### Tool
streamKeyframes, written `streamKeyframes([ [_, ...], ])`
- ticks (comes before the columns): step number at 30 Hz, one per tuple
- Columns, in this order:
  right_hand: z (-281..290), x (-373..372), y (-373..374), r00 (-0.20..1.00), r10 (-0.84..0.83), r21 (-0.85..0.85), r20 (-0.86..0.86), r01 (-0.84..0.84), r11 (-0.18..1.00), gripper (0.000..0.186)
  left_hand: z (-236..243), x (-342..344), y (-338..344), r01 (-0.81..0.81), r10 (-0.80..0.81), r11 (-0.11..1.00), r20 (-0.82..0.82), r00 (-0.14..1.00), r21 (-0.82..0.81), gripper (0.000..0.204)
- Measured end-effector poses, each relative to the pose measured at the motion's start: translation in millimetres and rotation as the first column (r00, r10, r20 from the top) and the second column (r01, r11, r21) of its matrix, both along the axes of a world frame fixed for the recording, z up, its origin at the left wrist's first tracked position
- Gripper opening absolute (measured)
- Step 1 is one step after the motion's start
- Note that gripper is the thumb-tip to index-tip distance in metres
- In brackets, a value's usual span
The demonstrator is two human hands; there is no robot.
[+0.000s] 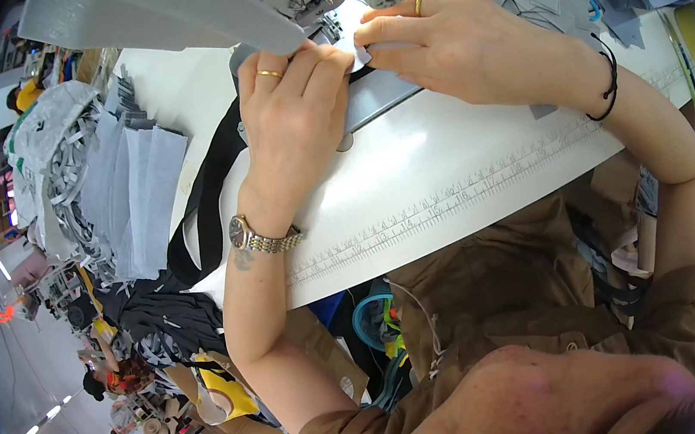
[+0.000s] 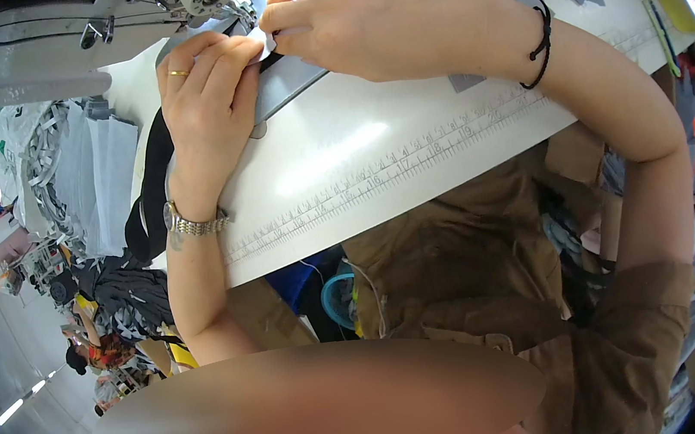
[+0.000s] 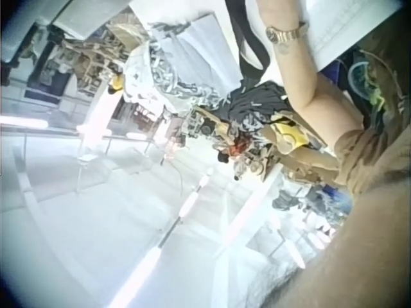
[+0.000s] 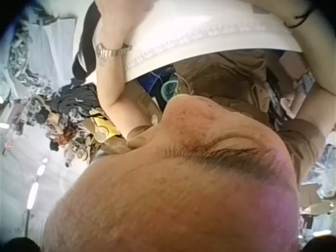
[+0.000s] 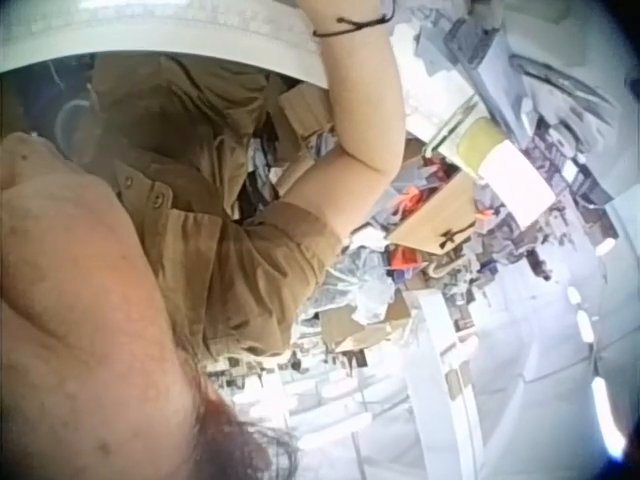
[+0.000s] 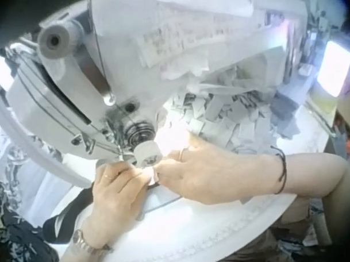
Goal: Sewing black straps onto grey fabric pieces using an industrial sewing machine.
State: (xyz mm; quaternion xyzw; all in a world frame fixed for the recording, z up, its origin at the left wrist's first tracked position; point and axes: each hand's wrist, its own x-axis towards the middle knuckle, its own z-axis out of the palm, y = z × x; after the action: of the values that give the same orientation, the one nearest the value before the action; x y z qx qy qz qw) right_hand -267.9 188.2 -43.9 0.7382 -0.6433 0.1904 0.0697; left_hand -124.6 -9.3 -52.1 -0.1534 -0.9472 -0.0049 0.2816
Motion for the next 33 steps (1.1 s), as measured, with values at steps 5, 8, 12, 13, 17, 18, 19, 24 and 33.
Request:
streamKeyframes([
  [5, -5, 8, 7, 0.988, -0.119, -0.075, -0.103, 0.111, 0.991, 0.034, 2, 1, -4, 0.031, -0.03, 0.999, 0.05, 0.998, -0.019, 0.021],
  [8, -5, 13, 9, 0.978, -0.152, -0.054, -0.146, 0.145, 0.988, 0.043, 2, 0, -4, 0.039, -0.039, 0.999, 0.022, 0.999, -0.013, 0.021],
  [12, 0, 13, 5, 0.979, -0.154, -0.054, -0.13, 0.148, 0.987, 0.036, 0, -3, -7, 0.021, -0.021, 1.0, -0.014, 1.0, -0.008, 0.02],
  [13, 3, 9, 4, 0.979, -0.111, -0.016, -0.169, 0.11, 0.994, 0.033, 0, -4, -8, 0.017, -0.017, 1.0, -0.018, 1.0, -0.014, 0.02],
  [17, 5, 4, 3, 0.974, -0.1, 0.012, -0.203, 0.104, 0.994, 0.044, -2, -6, -12, 0.01, -0.01, 1.0, -0.029, 1.0, 0.0, 0.019],
  [18, 5, 3, 4, 0.984, -0.089, 0.046, -0.155, 0.098, 0.994, 0.045, -3, -6, -12, 0.008, -0.008, 1.0, -0.033, 0.999, -0.002, 0.019],
  [19, 4, 2, 4, 0.991, -0.08, 0.08, -0.104, 0.089, 0.993, 0.046, -3, -6, -13, 0.005, -0.006, 1.0, -0.035, 0.999, -0.004, 0.018],
  [24, 0, -2, 3, 0.982, -0.067, 0.011, -0.177, 0.07, 0.997, 0.039, 0, 0, -13, 0.027, -0.027, 1.0, 0.015, 1.0, -0.008, 0.021],
  [33, -1, -6, 2, 0.998, -0.064, 0.034, -0.021, 0.065, 0.997, 0.023, 1, -3, -21, 0.086, -0.087, 0.996, 0.051, 0.995, 0.028, 0.029],
])
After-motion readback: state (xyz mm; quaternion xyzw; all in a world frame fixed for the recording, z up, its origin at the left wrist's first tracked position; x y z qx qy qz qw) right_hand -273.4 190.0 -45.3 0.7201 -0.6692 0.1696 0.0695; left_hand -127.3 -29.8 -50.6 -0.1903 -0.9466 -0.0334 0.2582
